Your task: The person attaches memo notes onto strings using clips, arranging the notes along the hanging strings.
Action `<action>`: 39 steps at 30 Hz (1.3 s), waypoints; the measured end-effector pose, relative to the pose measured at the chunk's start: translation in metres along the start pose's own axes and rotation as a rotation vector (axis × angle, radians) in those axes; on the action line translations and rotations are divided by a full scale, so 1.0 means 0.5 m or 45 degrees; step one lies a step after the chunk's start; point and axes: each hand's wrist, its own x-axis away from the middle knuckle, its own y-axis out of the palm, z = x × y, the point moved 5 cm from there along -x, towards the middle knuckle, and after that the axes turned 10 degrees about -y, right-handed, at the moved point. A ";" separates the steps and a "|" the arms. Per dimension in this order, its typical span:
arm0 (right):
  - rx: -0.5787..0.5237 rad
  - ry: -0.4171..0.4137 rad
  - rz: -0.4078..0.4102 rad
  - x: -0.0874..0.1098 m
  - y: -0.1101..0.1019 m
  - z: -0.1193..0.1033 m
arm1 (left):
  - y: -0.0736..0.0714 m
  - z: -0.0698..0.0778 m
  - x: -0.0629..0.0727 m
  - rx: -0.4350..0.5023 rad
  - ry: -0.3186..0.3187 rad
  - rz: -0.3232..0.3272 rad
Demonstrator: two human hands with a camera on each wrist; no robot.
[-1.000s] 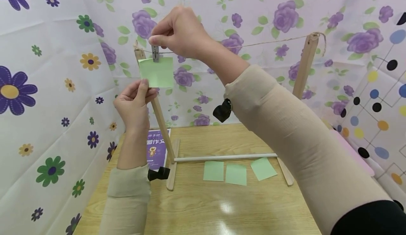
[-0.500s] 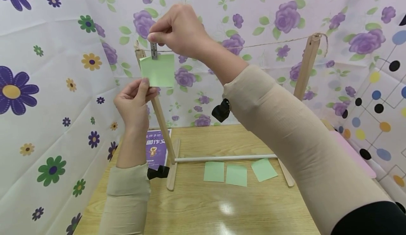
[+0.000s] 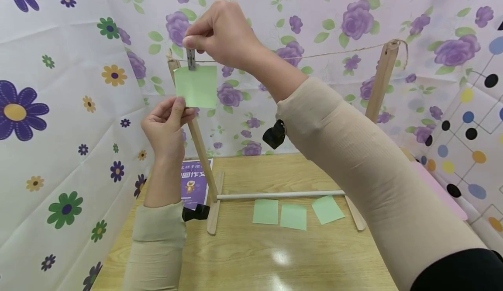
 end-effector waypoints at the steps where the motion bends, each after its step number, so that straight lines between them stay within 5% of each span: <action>1: 0.003 0.000 0.003 0.000 0.000 0.000 | -0.001 0.001 0.000 -0.001 -0.002 0.002; 39: -0.060 -0.082 -0.110 0.000 0.026 -0.013 | -0.006 0.017 -0.002 -0.035 -0.007 0.001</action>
